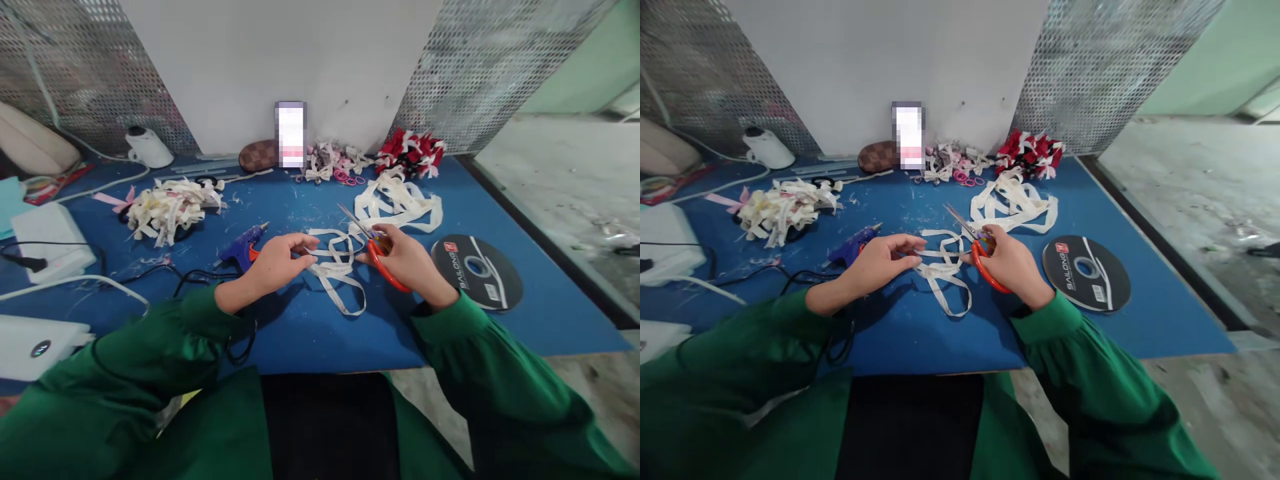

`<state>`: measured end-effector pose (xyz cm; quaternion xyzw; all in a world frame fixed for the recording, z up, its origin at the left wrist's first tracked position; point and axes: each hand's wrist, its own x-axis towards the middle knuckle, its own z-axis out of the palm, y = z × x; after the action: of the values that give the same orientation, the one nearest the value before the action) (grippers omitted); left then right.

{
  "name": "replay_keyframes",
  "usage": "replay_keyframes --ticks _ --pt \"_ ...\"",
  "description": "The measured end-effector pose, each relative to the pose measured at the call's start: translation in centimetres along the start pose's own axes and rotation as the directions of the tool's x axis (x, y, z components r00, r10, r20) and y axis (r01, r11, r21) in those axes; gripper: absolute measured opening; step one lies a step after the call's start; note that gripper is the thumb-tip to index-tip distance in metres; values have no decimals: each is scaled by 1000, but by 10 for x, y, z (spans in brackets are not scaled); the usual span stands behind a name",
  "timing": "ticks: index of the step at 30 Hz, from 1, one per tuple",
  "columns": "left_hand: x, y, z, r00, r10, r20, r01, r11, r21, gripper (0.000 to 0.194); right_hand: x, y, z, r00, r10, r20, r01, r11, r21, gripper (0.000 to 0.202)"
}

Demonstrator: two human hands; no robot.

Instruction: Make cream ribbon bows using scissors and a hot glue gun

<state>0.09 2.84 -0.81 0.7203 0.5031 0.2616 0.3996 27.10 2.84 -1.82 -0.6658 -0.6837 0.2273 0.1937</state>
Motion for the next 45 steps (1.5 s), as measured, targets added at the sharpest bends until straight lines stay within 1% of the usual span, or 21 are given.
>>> replay_keyframes --ticks 3,5,7,9,13,15,17,19,21,24,28,32,36,38,41,43,45 --pt "-3 5 -4 995 97 17 -99 977 190 35 2 1 1 1000 10 -21 -10 1000 12 77" --pt "-8 10 -6 988 139 62 -151 950 273 35 2 1 1 999 13 -46 -13 1000 2 78" --pt "-15 16 -7 980 157 118 -186 935 301 35 1 1 2 996 7 -84 -9 1000 -19 79" --pt "-24 20 -5 974 163 156 -203 936 289 34 0 2 3 993 -6 -121 0 999 -46 81" --pt "-35 21 8 977 146 159 -187 938 291 34 5 7 7 987 -13 -160 5 999 -47 78" --pt "-36 19 16 982 156 107 -181 938 297 30 10 10 9 980 -1 -198 -12 998 -64 73" --pt "-34 15 22 988 154 -8 -145 942 303 27 17 11 9 970 8 -242 -32 995 -94 70" --pt "-30 10 23 983 164 -82 -131 941 312 27 25 9 8 959 5 -283 -43 991 -130 65" --pt "-28 6 22 976 180 -122 -135 940 313 27 35 4 6 949 -14 -316 -42 984 -171 58" --pt "-25 -1 16 968 200 -154 -145 941 306 26 51 -3 4 939 -51 -340 -32 972 -234 47" --pt "-22 -10 10 959 204 -196 -142 947 289 23 70 -7 6 939 -71 -338 -34 955 -294 41" --pt "-17 -17 10 955 184 -232 -126 962 243 23 75 -6 10 935 -81 -344 -35 947 -319 40" --pt "-16 -18 11 954 162 -254 -118 976 181 23 63 -5 7 927 -127 -353 20 956 -292 37" --pt "-17 -18 12 951 150 -271 -111 982 155 23 52 -6 8 939 -140 -315 59 965 -255 32" --pt "-18 -17 13 951 145 -272 -111 985 135 23 36 -10 16 963 -162 -215 120 973 -195 23" --pt "-19 -17 14 956 149 -253 -117 984 137 23 28 -13 25 973 -160 -164 135 979 -153 28" --pt "-19 -17 16 961 157 -228 -125 981 148 23 24 -16 34 980 -140 -144 124 986 -114 34"
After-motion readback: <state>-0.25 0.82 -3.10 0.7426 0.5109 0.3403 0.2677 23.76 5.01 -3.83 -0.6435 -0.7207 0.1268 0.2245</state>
